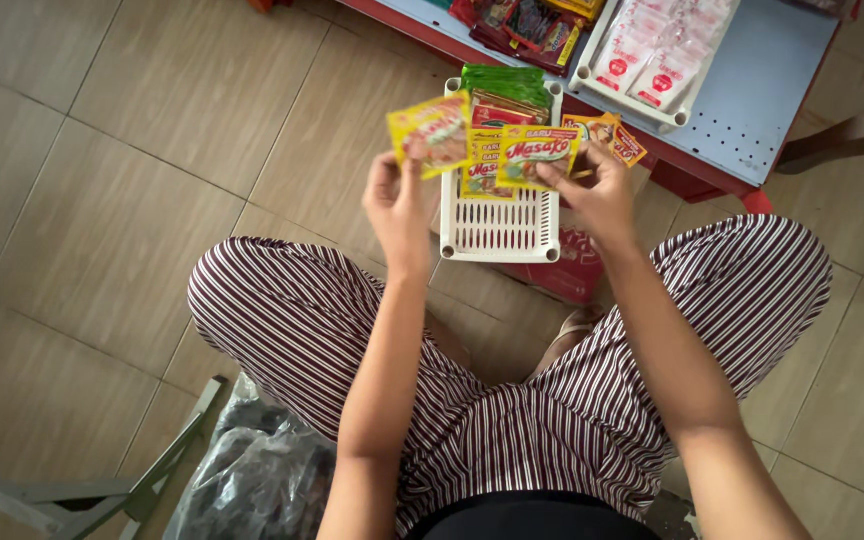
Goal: The person sits on the floor and organizes small snack packets into a white plastic basket. They pick up packets from a nearby pile, arrange them neatly in the basket, and then place the filled basket onto a low shelf.
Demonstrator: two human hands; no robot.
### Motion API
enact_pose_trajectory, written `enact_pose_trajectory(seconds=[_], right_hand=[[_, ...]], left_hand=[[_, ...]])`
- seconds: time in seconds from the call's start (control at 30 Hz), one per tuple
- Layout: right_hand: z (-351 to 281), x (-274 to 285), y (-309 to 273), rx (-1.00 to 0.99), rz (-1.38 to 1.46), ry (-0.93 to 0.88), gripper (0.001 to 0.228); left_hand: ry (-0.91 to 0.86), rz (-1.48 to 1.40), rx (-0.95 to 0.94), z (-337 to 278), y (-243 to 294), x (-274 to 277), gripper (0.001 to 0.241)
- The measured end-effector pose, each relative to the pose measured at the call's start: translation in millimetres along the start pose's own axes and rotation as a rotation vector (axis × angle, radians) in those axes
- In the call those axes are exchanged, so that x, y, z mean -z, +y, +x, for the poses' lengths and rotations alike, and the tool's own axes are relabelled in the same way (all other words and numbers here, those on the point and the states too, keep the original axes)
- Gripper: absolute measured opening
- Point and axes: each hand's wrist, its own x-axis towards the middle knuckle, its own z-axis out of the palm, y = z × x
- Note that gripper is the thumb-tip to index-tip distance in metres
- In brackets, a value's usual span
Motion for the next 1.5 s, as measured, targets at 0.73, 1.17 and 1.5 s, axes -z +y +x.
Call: enact_pose_trajectory(seconds=[0.73,1.17,1.5], right_hand=[[7.6,-43.2,116.4,0.132,-0.7,0.175,0.054],[10.0,-42.6,98.8,0.111,-0.686,0.188,0.062],[2.0,-20.4,8.5,-0.088,0.086,-0.14,0.028]], left_hand=[[0.105,-0.127,0.136,15.0,-4.2,14.9,0.024],[0.091,-0.143,0.153,12.8,-8.1,13.2,0.024],[-0.182,-0.027,0.248,-9.3,-28.6,-5.6,0.02]])
